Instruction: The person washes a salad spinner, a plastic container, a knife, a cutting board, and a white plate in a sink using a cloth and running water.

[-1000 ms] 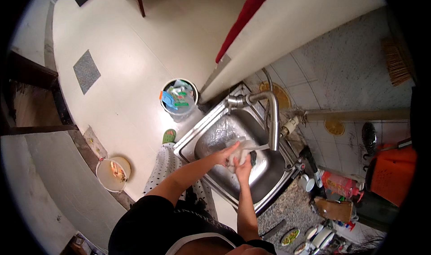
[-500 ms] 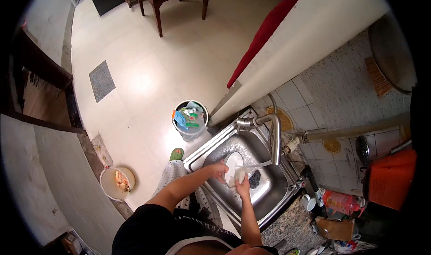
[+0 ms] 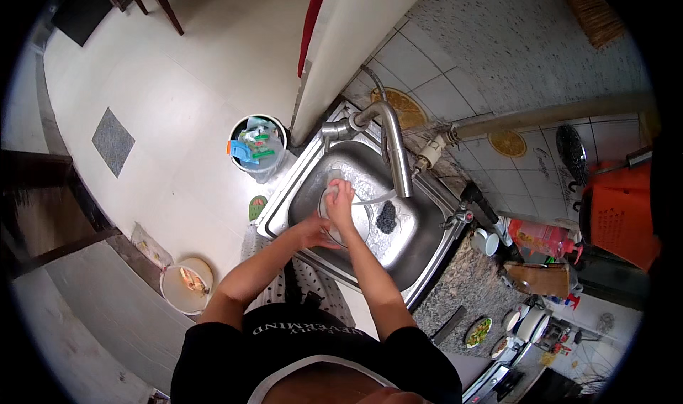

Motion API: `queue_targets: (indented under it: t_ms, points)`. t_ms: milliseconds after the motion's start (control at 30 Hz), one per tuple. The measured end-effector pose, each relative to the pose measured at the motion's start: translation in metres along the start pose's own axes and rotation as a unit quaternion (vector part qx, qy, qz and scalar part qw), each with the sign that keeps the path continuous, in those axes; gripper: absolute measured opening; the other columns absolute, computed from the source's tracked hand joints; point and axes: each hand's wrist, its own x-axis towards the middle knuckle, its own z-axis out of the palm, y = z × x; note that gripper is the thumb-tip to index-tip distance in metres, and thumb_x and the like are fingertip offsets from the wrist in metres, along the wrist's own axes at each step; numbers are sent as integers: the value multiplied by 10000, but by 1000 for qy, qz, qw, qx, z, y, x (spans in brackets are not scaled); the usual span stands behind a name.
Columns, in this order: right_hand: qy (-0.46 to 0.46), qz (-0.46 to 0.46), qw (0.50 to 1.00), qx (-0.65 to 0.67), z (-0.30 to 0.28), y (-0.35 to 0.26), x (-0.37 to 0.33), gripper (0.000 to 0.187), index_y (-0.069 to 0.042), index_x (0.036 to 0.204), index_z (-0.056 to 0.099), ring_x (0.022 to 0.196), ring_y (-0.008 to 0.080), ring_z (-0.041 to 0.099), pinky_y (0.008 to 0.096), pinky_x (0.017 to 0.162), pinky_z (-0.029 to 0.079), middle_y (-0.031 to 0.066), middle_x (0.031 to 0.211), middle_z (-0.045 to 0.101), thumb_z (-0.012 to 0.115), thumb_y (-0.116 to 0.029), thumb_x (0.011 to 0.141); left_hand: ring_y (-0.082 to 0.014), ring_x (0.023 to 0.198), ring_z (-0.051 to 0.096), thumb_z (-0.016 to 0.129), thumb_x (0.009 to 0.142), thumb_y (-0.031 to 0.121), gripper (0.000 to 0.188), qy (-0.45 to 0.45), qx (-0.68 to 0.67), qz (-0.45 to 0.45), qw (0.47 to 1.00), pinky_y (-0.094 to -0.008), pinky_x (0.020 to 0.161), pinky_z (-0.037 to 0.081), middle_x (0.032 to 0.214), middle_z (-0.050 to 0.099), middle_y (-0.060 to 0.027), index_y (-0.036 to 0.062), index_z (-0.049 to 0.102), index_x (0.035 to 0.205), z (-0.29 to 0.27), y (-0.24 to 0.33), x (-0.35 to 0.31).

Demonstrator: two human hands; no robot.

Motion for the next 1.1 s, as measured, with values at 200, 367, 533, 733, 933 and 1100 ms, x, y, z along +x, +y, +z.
queue_targets:
  t_ms: [200,367,533,733,933,1100]
  points:
    - [-5,58,953,-299,-29,19,-13,266,-29,938,489,854,335,442,415,741,369,161,917,481,533,-119,691,-298,986,457,439,677,-12,707,72,75,86,991,-597,764,429,1160,342,-81,266,175,1271,16,2,-3]
    - [-197,247,940,-130,-6,31,-45,254,-40,985,498,855,272,501,352,748,408,133,966,527,525,-169,769,-273,1001,446,505,749,152,642,137,163,139,967,-532,690,456,1162,369,-65,276,172,1284,9,-2,16]
    - [-181,344,800,457,-13,-19,-31,156,-49,968,491,783,128,500,234,693,413,43,881,536,462,-131,839,-338,1022,439,463,779,551,632,153,115,90,977,-529,677,451,1208,349,-126,223,206,1254,4,11,16]
    - [4,18,988,151,3,-4,3,97,-46,899,477,806,213,471,305,720,381,114,877,496,471,-90,813,-348,1051,427,414,788,577,619,142,78,61,985,-518,695,473,1219,336,-113,214,203,1244,6,-3,21]
    - [41,6,984,-176,-20,30,12,180,-55,900,496,816,340,474,427,712,387,159,882,499,523,-86,724,-334,1052,426,490,808,460,605,128,83,111,982,-516,709,476,1264,289,-84,196,187,1260,29,-9,10]
    - [-14,106,932,-346,-4,67,-40,173,-63,893,497,756,295,515,392,672,405,134,841,517,505,-119,729,-316,1037,444,472,819,453,601,199,141,166,956,-510,696,473,1245,329,-89,220,178,1289,28,-9,27]
